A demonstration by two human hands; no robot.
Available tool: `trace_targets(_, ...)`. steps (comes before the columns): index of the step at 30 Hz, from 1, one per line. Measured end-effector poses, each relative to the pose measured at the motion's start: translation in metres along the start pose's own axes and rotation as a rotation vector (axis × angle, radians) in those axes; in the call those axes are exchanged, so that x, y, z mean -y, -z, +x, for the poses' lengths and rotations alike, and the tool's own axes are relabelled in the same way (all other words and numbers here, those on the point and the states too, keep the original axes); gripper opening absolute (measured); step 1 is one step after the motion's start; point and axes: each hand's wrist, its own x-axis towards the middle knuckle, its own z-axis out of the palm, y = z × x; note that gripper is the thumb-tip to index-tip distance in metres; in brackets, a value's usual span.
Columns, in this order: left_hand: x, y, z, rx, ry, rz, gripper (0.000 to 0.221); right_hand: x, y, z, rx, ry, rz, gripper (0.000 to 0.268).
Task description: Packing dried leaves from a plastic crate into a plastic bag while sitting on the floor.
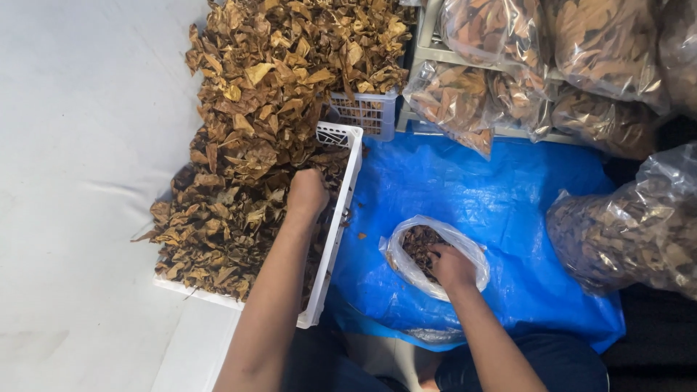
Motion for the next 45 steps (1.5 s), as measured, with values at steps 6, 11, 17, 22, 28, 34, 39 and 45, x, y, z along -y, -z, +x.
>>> trace_targets(6,0.0,0.024,-0.003,-0.118,-0.049,-0.039,0.018,0.002,0.0,-0.003,-0.014,0.002,-0.001,0.035)
trace_targets(11,-0.039,0.024,-0.011,-0.157,-0.195,-0.039,0.013,0.003,0.001,-0.002,-0.016,-0.003,0.006,0.035)
trace_targets(17,-0.107,0.002,-0.042,-0.013,-0.514,-0.212,0.014,0.002,0.002,-0.007,-0.027,0.014,0.014,0.033)
trace_targets(22,-0.152,-0.027,-0.079,0.418,-0.617,-0.304,0.02,0.003,-0.002,-0.005,-0.036,0.004,0.047,0.034)
trace_targets(28,-0.141,-0.161,-0.076,0.541,-0.534,0.163,0.017,0.001,-0.005,-0.009,0.024,0.004,-0.015,0.041)
trace_targets(34,-0.097,-0.274,-0.066,0.19,-0.446,0.312,0.005,0.0,-0.003,-0.005,-0.092,-0.032,0.245,0.033)
trace_targets(39,-0.104,-0.258,-0.079,-0.056,-0.477,0.386,0.012,0.009,0.016,-0.022,-0.162,-0.061,0.659,0.024)
trace_targets(45,-0.107,-0.258,-0.077,-0.092,-0.464,0.233,0.012,0.024,0.04,-0.045,-0.237,-0.077,1.081,0.015)
